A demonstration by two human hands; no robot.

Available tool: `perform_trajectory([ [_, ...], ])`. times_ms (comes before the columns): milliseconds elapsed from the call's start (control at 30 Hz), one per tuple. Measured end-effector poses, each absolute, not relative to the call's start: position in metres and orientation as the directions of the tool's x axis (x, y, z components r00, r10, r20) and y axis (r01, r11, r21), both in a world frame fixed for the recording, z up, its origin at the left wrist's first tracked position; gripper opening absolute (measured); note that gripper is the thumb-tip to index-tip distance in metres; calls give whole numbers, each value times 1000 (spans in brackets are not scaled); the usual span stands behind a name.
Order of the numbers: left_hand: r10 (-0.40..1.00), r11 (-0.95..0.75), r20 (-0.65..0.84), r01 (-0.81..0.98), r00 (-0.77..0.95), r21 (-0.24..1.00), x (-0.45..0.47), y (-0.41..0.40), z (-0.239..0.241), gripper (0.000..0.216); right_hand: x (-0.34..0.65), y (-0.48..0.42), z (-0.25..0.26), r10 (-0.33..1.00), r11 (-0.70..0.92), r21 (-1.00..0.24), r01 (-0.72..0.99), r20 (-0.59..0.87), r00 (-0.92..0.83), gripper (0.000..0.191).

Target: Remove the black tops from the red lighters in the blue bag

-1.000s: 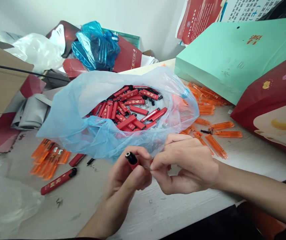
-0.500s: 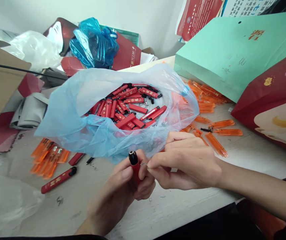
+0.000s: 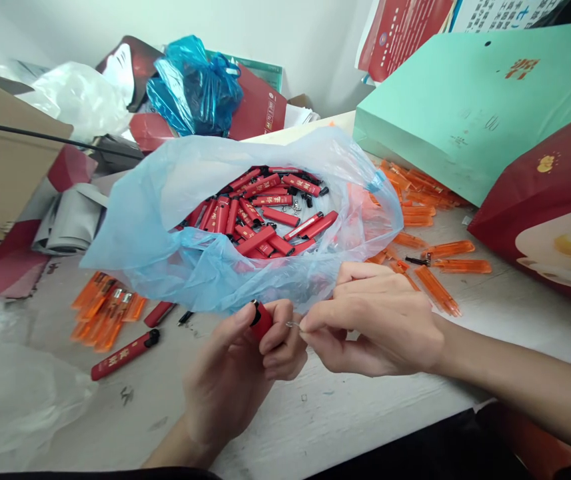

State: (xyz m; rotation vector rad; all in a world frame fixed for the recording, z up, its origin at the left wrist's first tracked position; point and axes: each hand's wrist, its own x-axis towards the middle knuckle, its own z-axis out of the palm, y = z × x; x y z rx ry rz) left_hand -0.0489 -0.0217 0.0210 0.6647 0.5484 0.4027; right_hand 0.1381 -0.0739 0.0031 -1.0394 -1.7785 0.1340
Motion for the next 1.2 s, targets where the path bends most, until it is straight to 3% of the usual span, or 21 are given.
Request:
perform_trajectory([
  [467,577,661,-342,-179,741,728,-51,-21,18,36,140,-72,1,685,645,-527,553,720,-113,9],
  [733,571,616,-299,-157,765,772,-49,-20,23,41,140,-73,3,708,618,-518,591,693,-134,12],
  [867,591,595,-285,-170,754,785,-50,-24,20,40,144,-74,6,663,653,-427,626,721,-200,10],
  [1067,702,418,-270,-74,659,905,-56,-31,12,28,153,-77,17,600,727,-273,630,699,-389,13],
  [1200,750,344,-219,-86,624,935,-60,-34,8,19,153,-76,16,579,740,-268,617,721,-380,9],
])
